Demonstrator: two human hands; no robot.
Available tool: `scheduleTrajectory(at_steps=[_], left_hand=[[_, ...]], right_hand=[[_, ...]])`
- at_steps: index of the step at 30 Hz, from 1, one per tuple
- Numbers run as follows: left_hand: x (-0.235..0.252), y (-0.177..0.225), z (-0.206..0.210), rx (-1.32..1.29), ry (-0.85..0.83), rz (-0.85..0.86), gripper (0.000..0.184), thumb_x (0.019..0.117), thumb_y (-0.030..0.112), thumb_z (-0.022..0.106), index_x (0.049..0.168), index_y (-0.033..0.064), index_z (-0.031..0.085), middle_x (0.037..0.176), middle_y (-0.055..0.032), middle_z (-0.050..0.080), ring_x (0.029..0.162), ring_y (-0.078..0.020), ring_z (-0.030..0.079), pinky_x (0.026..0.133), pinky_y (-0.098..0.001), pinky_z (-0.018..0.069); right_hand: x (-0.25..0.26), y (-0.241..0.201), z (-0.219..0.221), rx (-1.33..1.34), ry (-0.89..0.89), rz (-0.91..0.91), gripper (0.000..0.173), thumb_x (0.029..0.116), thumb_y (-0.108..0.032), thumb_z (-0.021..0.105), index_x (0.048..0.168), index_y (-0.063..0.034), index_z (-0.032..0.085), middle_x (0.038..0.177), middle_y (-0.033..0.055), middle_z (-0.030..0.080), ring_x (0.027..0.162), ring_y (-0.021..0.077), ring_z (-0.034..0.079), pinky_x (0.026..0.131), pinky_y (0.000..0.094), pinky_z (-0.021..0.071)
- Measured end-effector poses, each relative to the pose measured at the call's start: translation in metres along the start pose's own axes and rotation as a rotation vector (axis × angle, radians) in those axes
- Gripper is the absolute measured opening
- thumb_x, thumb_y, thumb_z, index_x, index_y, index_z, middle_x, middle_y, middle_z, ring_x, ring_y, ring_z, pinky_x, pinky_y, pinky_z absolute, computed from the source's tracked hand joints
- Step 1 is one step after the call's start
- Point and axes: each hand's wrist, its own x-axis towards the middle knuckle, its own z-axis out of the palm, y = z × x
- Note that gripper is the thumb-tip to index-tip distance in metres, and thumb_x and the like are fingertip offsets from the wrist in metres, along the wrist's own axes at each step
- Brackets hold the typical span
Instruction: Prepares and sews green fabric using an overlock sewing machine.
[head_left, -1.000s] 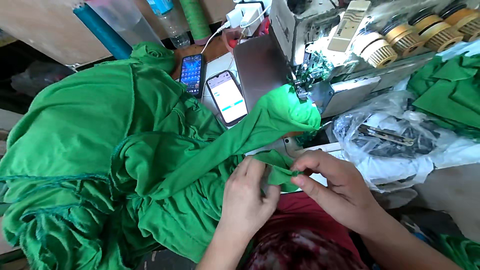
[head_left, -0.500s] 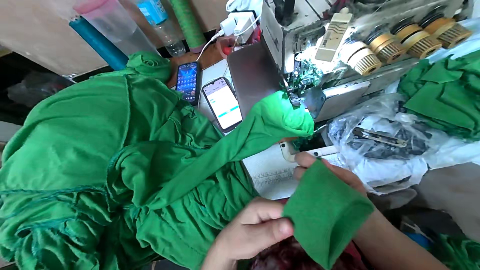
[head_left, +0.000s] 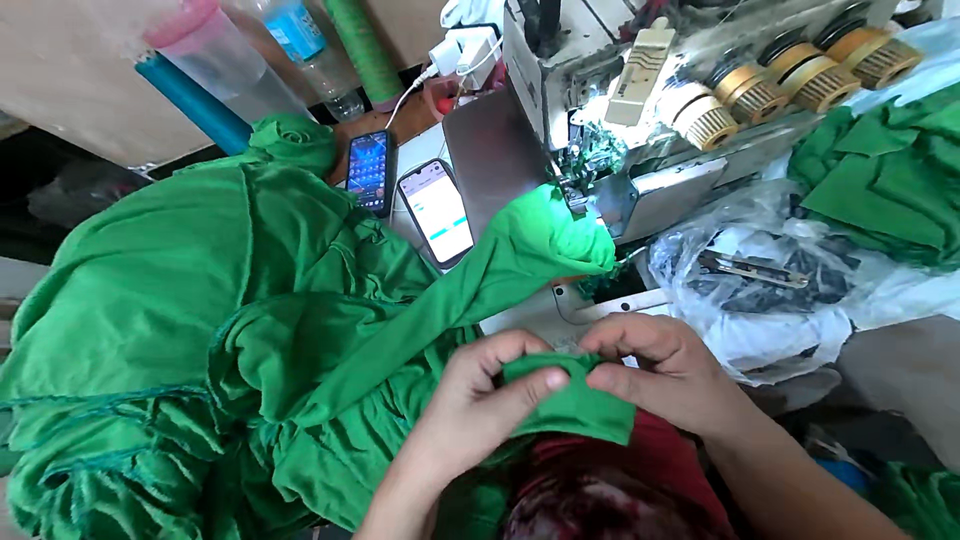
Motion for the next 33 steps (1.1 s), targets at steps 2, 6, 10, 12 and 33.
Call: scheduleTrajectory(at_steps=[2, 6, 10, 12, 33], left_hand=[[0.007, 0.004, -0.006, 0.142, 0.091, 0.045, 0.019, 0.1024, 0.026, 0.063, 0.098, 0.0093, 0.070, 0.091, 0.0089, 0.068, 0.086, 0.0055, 0.062, 0.078, -0.0145, 0.0523], [0.009, 0.004, -0.008, 0.411, 0.118, 0.109, 0.023, 0.1036, 0.024, 0.061, 0.099, 0.0053, 0.072, 0.093, 0.0018, 0.068, 0.090, 0.0016, 0.062, 0.082, -0.0148, 0.0508], [0.014, 0.009, -0.002, 0.492, 0.173, 0.185, 0.020, 0.1020, 0.023, 0.064, 0.100, 0.0045, 0.072, 0.095, 0.0002, 0.071, 0.089, 0.0025, 0.064, 0.081, -0.0132, 0.0528], [0.026, 0.021, -0.004, 0.596, 0.196, 0.245, 0.022, 0.1025, 0.024, 0.063, 0.101, 0.0048, 0.073, 0.094, -0.0005, 0.072, 0.089, 0.0033, 0.064, 0.080, -0.0113, 0.0511], [0.121, 0.016, -0.007, 0.981, 0.174, -0.028, 0.009, 0.0947, 0.018, 0.064, 0.095, 0.0100, 0.068, 0.090, -0.0034, 0.066, 0.078, -0.0138, 0.064, 0.066, -0.0334, 0.0538]], right_hand=[[-0.002, 0.001, -0.004, -0.015, -0.021, 0.043, 0.033, 0.0959, -0.031, 0.071, 0.117, -0.0059, 0.067, 0.096, -0.0086, 0.072, 0.089, -0.0048, 0.066, 0.082, 0.0165, 0.0561], [-0.009, 0.010, -0.010, -0.007, 0.019, 0.137, 0.021, 0.0934, -0.029, 0.074, 0.098, -0.0089, 0.071, 0.091, -0.0086, 0.072, 0.086, -0.0034, 0.067, 0.080, 0.0176, 0.0576], [-0.010, 0.013, -0.012, -0.014, 0.077, 0.053, 0.020, 0.0962, -0.027, 0.071, 0.090, -0.0081, 0.072, 0.087, -0.0089, 0.072, 0.085, -0.0062, 0.065, 0.079, 0.0140, 0.0555], [-0.004, 0.010, -0.014, -0.015, 0.105, 0.002, 0.020, 0.0974, -0.025, 0.069, 0.090, -0.0073, 0.073, 0.088, -0.0084, 0.072, 0.086, -0.0067, 0.065, 0.080, 0.0134, 0.0550], [0.024, 0.018, -0.030, 0.130, 0.434, 0.178, 0.029, 0.0848, -0.002, 0.076, 0.104, -0.0119, 0.057, 0.086, -0.0089, 0.071, 0.075, -0.0004, 0.069, 0.070, 0.0164, 0.0591]])
